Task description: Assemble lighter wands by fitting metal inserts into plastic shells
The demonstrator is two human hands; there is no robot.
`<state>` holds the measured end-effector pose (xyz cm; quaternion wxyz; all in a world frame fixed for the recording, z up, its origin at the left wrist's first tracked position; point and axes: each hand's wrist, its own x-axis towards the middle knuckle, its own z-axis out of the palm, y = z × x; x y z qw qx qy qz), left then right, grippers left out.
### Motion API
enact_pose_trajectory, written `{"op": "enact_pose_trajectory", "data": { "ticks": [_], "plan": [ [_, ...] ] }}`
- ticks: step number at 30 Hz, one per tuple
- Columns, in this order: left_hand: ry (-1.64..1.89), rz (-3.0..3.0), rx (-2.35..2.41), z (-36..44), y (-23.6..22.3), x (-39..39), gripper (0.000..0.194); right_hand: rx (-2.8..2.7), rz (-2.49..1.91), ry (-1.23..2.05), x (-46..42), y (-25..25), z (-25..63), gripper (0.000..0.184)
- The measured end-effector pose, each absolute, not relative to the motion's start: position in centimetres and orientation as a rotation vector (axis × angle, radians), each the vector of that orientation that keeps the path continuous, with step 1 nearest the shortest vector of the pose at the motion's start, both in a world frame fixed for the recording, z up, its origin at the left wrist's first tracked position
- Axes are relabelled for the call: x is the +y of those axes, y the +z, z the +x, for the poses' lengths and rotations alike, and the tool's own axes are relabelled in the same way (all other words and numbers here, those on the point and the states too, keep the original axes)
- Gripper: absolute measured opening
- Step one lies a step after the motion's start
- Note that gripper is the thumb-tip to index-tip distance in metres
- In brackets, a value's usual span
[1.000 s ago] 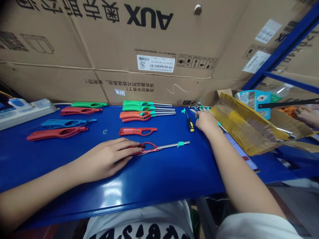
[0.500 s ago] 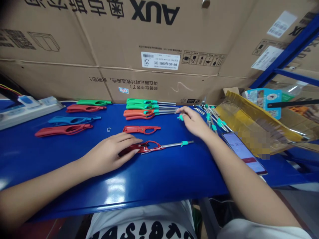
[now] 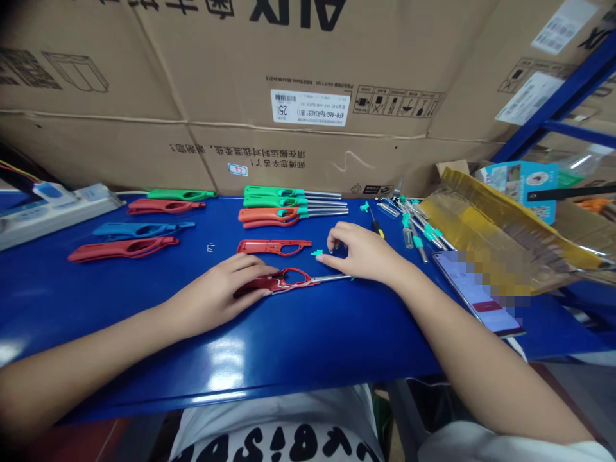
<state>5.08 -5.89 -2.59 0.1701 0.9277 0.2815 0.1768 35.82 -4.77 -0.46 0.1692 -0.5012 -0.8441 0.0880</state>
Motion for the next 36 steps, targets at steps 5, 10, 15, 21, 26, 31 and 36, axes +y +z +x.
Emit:
{"op": "enact_pose_trajectory", "data": {
  "ticks": [5, 10, 15, 21, 26, 31, 36],
  "plan": [
    [0.493, 2.598, 0.828, 5.1, -2.5, -6.0, 0.028, -2.45, -1.4, 0.367, -4.8, -0.7, 35.5, 0.014],
    [0.473, 2.562, 0.846, 5.2, -2.4, -6.2, 0.024, -2.374, -1.149, 0.559, -5.8, -0.1, 34.3, 0.013],
    [0.48, 2.537, 0.861, 5.3, -2.3, -6.5, 0.023, -2.454, -1.028, 0.528, -7.0, -0.4, 32.8, 0.013],
    [0.506, 2.49, 0.87, 5.4, -2.2, -6.7, 0.025, -2.474, -1.075, 0.549, -7.2, -1.5, 32.2, 0.013],
    [0.52, 2.457, 0.881, 5.6, -2.3, -6.7, 0.026, -2.475, -0.995, 0.556, -7.2, -2.0, 32.0, 0.012],
    [0.51, 2.396, 0.898, 5.7, -2.3, -6.8, 0.025, -2.551, -0.852, 0.337, -7.6, -2.0, 31.7, 0.016],
    [0.501, 2.358, 0.893, 5.7, -2.4, -6.7, 0.024, -2.66, -0.73, -0.088, -7.9, -1.6, 31.4, 0.029]
  ]
}}
